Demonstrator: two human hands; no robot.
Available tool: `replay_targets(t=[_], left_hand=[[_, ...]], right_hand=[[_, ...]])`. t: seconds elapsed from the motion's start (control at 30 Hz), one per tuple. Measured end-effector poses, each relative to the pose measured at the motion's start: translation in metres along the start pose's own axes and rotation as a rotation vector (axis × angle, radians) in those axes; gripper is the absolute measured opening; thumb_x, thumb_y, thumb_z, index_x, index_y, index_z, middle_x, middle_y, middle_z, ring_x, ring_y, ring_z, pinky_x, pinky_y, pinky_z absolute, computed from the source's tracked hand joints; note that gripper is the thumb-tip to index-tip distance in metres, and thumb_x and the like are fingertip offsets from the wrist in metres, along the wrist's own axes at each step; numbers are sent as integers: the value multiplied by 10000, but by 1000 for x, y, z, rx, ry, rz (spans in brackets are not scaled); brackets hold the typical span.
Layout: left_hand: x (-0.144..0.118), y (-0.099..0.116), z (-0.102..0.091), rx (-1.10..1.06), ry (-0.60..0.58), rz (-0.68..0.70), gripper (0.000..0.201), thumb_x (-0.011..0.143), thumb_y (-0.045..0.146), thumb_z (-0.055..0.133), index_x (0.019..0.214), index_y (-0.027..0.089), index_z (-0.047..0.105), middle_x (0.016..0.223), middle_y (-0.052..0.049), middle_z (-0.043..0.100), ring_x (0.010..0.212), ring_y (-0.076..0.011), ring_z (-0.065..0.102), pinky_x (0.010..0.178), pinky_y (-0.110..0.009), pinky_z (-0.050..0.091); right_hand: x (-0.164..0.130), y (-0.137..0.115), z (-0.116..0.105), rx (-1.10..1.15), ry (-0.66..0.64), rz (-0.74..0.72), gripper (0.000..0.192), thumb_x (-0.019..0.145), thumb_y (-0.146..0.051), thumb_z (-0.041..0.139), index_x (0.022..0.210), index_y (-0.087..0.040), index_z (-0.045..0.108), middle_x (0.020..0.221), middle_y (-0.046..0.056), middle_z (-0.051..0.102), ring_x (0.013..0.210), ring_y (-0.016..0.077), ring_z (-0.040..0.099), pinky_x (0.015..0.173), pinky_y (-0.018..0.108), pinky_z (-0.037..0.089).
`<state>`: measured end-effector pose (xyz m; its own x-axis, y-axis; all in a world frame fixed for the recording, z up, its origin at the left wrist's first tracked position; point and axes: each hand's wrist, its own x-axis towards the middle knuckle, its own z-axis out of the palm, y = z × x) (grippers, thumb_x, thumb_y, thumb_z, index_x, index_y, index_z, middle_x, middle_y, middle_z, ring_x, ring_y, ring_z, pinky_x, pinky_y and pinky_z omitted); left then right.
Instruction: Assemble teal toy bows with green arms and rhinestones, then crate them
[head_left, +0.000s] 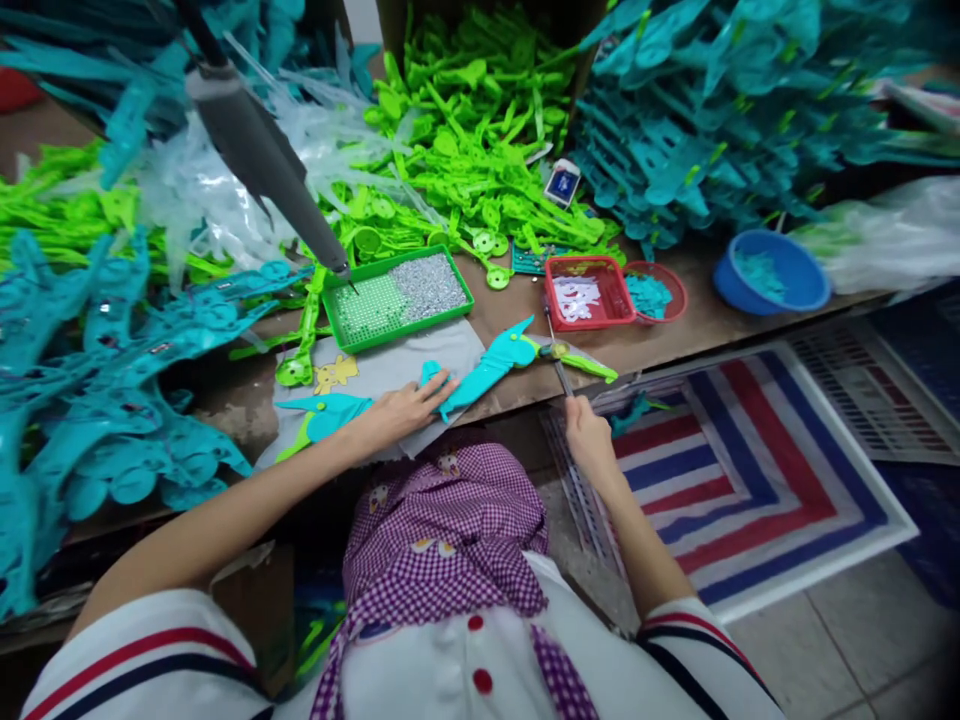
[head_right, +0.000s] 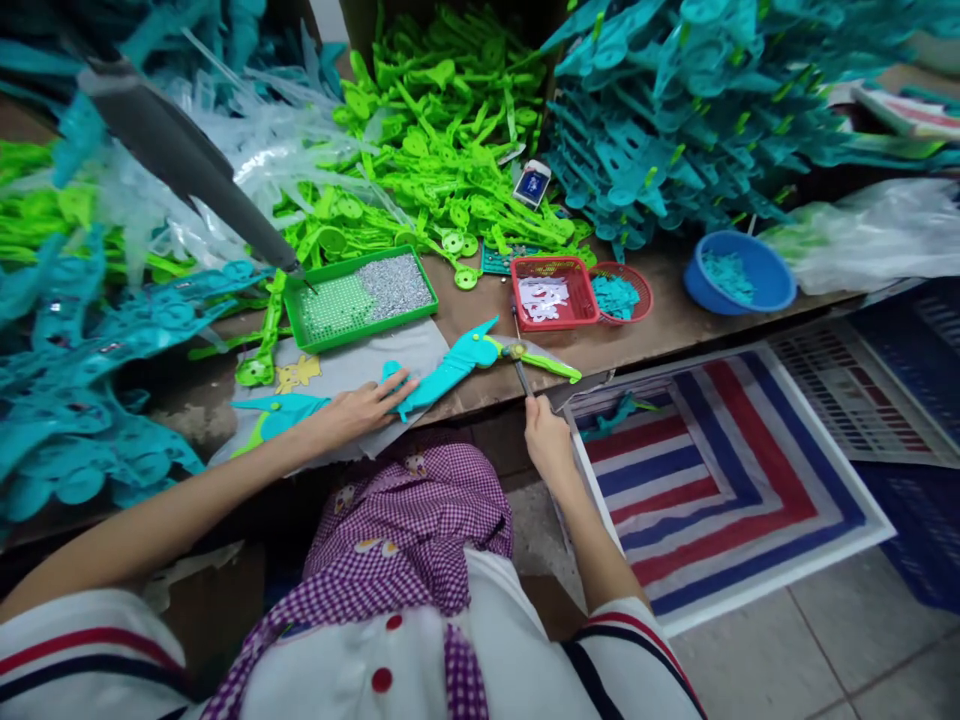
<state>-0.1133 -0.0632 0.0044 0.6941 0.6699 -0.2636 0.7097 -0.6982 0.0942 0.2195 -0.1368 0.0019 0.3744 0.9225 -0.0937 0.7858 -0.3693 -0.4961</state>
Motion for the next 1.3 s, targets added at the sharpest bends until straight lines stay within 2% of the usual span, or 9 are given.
replay_targets(t=[0.1, 0.27, 0.4, 0.6, 0.7, 0.8, 1.0, 1.1, 1.3], left_hand=[[0, -2, 3, -7, 22, 17, 635, 971, 256, 357, 1595, 300, 247, 1649, -122, 265, 1070, -309, 626, 778, -424, 593], [-1, -2, 1, -38, 13, 21, 631, 968, 260, 368, 1590, 279, 271, 1651, -128, 263, 1069, -310, 620, 784, -426, 580], [0, -3, -3, -47, -3, 15, 626, 972, 250, 388, 1588, 270, 278, 1644, -146, 274, 1081, -310, 619, 798, -418, 566], [25, 12, -17, -87, 73, -30, 639, 972, 274, 488, 1580, 297, 292, 1646, -118, 283, 1261, -364, 525, 973, -501, 492], [9, 21, -18, -85, 263, -125, 665, 954, 294, 567, 1567, 242, 316, 1641, -142, 286, 1422, -387, 366, 1116, -587, 348], [-52, 36, 4, -168, 567, -321, 579, 969, 327, 569, 1507, 198, 400, 1533, -171, 441, 1377, -313, 449, 1130, -499, 366], [-181, 78, 86, -504, 1256, -1277, 393, 838, 423, 715, 1124, 180, 598, 1053, -84, 617, 962, -205, 627, 834, -342, 522], [-197, 84, 108, -933, 1429, -1527, 410, 789, 509, 718, 987, 182, 569, 826, -7, 595, 689, -125, 587, 630, -242, 480], [-174, 52, 115, -1456, 1455, -1491, 506, 814, 666, 569, 774, 163, 612, 576, 30, 550, 431, -65, 454, 421, -190, 307]], right_hand=[[1, 7, 1, 30, -77, -24, 333, 989, -443, 374, 782, -239, 537, 552, -35, 404, 522, 162, 380, 584, 277, 235], [-9, 31, -14, 117, 258, 129, 428, 1010, -518, 276, 837, -235, 547, 598, -8, 477, 550, 172, 408, 586, 281, 251], [-11, 41, -9, 7, 83, 178, 367, 985, -478, 374, 761, -233, 533, 560, -21, 429, 517, 158, 331, 586, 295, 205], [-17, -7, -8, 417, 58, -15, 466, 971, -643, 315, 794, -248, 489, 566, -31, 501, 500, 156, 489, 553, 279, 376], [-21, -44, 6, 536, -59, -187, 474, 956, -666, 343, 829, -240, 509, 619, -17, 562, 524, 146, 536, 547, 266, 416], [-32, -69, 29, 478, -247, -296, 450, 953, -630, 382, 883, -224, 562, 573, -39, 515, 477, 132, 472, 502, 255, 368], [-60, -110, 68, 302, -552, -555, 404, 974, -539, 356, 865, -227, 589, 553, -36, 478, 505, 147, 495, 553, 259, 334], [-64, -131, 74, 220, -542, -623, 413, 984, -532, 322, 845, -232, 569, 541, -32, 469, 505, 158, 493, 564, 265, 321], [-59, -159, 86, -113, -493, -755, 480, 1015, -513, 235, 901, -209, 589, 578, 10, 510, 507, 175, 459, 565, 286, 237]])
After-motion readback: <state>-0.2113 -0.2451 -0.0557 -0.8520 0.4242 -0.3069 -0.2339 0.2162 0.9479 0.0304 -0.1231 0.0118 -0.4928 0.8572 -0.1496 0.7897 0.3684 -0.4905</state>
